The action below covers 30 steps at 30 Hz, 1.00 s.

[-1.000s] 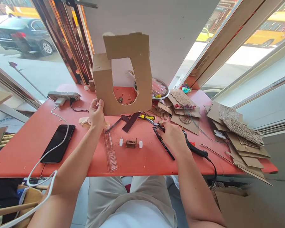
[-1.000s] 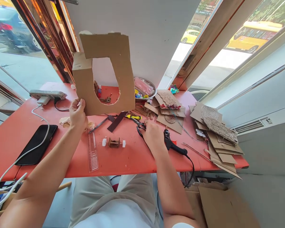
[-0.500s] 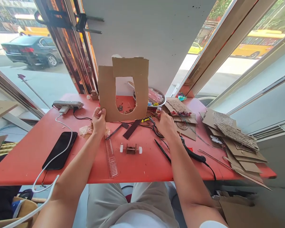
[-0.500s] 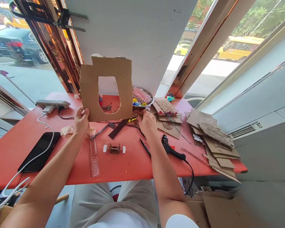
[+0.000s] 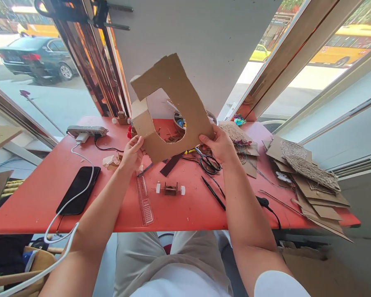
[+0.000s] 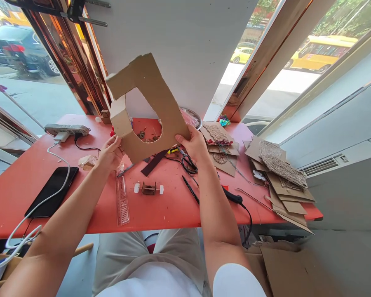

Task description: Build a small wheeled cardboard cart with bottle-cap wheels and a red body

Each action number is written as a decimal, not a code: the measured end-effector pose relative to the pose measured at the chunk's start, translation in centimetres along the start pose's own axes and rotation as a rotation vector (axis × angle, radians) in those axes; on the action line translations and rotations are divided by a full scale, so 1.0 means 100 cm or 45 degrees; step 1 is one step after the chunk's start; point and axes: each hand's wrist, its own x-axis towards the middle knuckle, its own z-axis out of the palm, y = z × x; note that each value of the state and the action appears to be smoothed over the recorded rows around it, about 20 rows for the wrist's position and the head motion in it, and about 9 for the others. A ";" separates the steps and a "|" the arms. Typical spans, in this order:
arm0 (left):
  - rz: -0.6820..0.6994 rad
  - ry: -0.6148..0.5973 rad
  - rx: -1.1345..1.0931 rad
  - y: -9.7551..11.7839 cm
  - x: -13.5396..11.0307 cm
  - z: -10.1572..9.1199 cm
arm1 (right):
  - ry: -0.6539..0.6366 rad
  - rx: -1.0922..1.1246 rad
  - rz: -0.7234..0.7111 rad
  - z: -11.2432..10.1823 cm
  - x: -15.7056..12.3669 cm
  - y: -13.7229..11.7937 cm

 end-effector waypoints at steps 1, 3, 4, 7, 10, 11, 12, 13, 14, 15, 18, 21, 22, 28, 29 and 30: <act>-0.053 -0.043 0.002 0.003 -0.001 -0.001 | 0.005 -0.009 0.008 0.000 0.000 -0.002; -0.151 -0.124 -0.003 0.007 -0.003 -0.001 | 0.020 -0.009 0.020 0.004 0.000 -0.005; -0.192 -0.155 -0.001 0.008 -0.004 0.000 | 0.018 -0.001 0.027 0.007 0.000 -0.006; -0.238 -0.173 0.024 0.008 -0.010 0.005 | -0.044 -0.049 0.098 0.011 -0.005 -0.007; -0.219 -0.147 0.042 0.006 -0.013 0.009 | -0.008 -0.462 0.172 0.003 -0.016 -0.004; -0.214 -0.141 0.040 0.006 -0.013 0.010 | 0.019 -0.692 0.193 -0.002 -0.021 -0.002; -0.213 -0.138 0.038 0.006 -0.013 0.011 | 0.025 -0.927 0.227 -0.006 -0.025 0.000; -0.214 -0.137 0.034 0.006 -0.013 0.011 | 0.002 -1.133 0.272 -0.010 -0.030 0.003; -0.218 -0.137 0.030 0.006 -0.013 0.011 | -0.041 -1.278 0.316 -0.012 -0.034 0.005; -0.223 -0.138 0.028 0.006 -0.013 0.011 | -0.088 -1.370 0.355 -0.013 -0.038 0.008; -0.232 -0.147 0.030 0.006 -0.012 0.010 | -0.151 -1.425 0.383 -0.008 -0.044 0.012; -0.216 -0.138 0.038 0.005 -0.011 0.008 | -0.179 -1.436 0.386 -0.001 -0.044 0.012; -0.207 -0.128 0.039 0.004 -0.011 0.007 | -0.183 -1.431 0.387 0.001 -0.043 0.011; -0.180 -0.118 0.062 0.003 -0.010 0.007 | -0.106 -1.342 0.426 -0.005 -0.042 0.007; -0.178 -0.121 0.062 0.003 -0.010 0.007 | -0.080 -1.312 0.432 -0.008 -0.042 0.007; -0.175 -0.123 0.058 0.004 -0.010 0.008 | -0.051 -1.265 0.432 -0.010 -0.042 0.007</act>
